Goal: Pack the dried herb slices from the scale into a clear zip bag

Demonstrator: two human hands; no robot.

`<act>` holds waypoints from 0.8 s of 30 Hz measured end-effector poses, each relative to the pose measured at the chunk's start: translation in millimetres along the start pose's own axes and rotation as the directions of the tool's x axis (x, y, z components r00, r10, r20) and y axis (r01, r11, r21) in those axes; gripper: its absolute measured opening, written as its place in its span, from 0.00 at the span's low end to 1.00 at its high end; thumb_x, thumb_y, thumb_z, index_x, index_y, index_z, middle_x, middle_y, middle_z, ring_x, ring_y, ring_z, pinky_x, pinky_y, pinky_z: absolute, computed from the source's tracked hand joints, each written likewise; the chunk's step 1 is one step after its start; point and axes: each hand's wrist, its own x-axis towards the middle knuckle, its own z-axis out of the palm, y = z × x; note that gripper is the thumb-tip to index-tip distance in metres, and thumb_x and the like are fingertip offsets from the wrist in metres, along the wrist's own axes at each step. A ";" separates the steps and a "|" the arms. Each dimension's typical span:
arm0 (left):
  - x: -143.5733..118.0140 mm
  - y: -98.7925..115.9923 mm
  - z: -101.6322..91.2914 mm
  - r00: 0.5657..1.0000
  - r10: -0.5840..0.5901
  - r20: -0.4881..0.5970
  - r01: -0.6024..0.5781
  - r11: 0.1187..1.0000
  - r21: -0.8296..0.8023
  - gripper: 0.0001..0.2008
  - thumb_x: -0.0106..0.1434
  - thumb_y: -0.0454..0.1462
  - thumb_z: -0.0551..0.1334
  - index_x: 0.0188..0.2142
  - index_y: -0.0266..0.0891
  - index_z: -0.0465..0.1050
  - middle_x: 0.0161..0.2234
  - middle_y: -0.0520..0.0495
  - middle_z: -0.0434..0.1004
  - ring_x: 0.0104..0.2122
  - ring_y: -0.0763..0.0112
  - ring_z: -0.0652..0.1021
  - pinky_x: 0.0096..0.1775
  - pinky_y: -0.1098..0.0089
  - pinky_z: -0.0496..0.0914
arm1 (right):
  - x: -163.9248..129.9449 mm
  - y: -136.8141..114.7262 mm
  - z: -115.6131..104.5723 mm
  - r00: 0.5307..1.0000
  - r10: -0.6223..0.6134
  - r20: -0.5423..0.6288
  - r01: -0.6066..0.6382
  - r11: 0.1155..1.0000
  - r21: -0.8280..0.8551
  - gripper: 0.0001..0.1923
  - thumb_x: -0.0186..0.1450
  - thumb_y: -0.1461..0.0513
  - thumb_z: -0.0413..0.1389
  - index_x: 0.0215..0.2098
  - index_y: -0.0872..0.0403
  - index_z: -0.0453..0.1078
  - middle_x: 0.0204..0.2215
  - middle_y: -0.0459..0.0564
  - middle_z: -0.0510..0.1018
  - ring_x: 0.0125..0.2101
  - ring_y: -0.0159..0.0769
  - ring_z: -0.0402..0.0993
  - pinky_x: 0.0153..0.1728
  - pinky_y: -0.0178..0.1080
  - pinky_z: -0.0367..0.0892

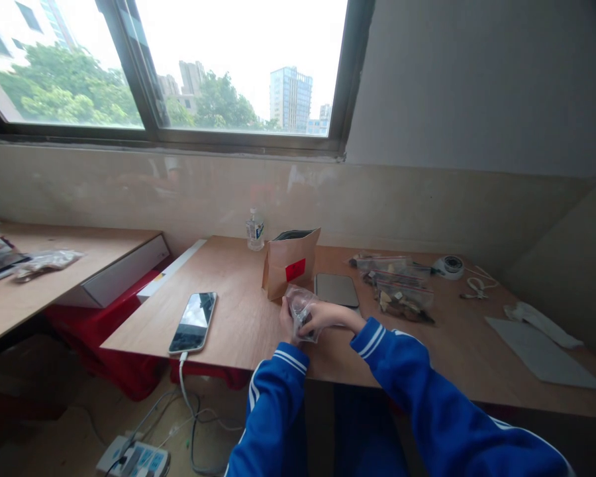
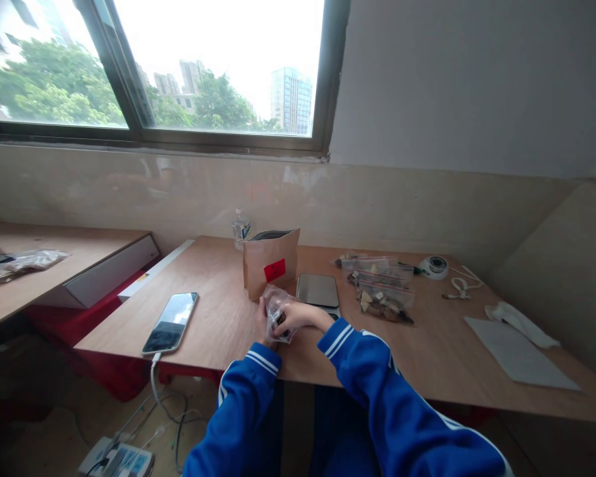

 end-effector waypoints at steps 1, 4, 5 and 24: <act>-0.5 0.1 0.7 1.000 -0.005 0.014 0.005 1.000 -0.022 0.20 0.61 0.48 0.55 0.38 0.33 0.75 0.35 0.40 0.79 0.40 0.58 0.78 0.47 0.59 0.70 | 0.7 2.7 -2.3 1.000 -0.015 0.007 0.015 0.999 0.034 0.17 0.48 0.61 0.65 0.37 0.53 0.74 0.32 0.44 0.78 0.32 0.36 0.74 0.37 0.35 0.67; -3.0 1.5 2.1 0.999 0.028 0.033 -0.027 0.999 -0.042 0.21 0.61 0.47 0.54 0.40 0.31 0.75 0.37 0.40 0.79 0.40 0.60 0.78 0.46 0.62 0.70 | 2.9 7.9 -9.4 0.998 -0.044 -0.033 0.049 0.983 0.177 0.21 0.48 0.61 0.65 0.40 0.54 0.72 0.34 0.46 0.78 0.35 0.37 0.74 0.39 0.37 0.68; -3.8 2.1 2.4 0.998 0.039 0.040 -0.038 0.999 -0.031 0.22 0.61 0.48 0.55 0.41 0.31 0.74 0.37 0.39 0.79 0.40 0.59 0.78 0.46 0.61 0.70 | 3.5 8.3 -11.4 0.998 -0.030 -0.056 0.043 0.970 0.239 0.20 0.50 0.60 0.64 0.41 0.55 0.71 0.34 0.47 0.78 0.35 0.37 0.74 0.37 0.37 0.69; 0.8 -2.0 -5.3 0.985 0.164 -0.047 -0.149 0.963 0.226 0.18 0.51 0.47 0.66 0.36 0.37 0.71 0.35 0.45 0.78 0.33 0.66 0.78 0.34 0.68 0.72 | 1.3 14.6 -1.5 0.979 0.031 -0.200 0.054 0.913 0.404 0.19 0.53 0.63 0.62 0.42 0.56 0.64 0.35 0.50 0.75 0.33 0.36 0.73 0.29 0.35 0.69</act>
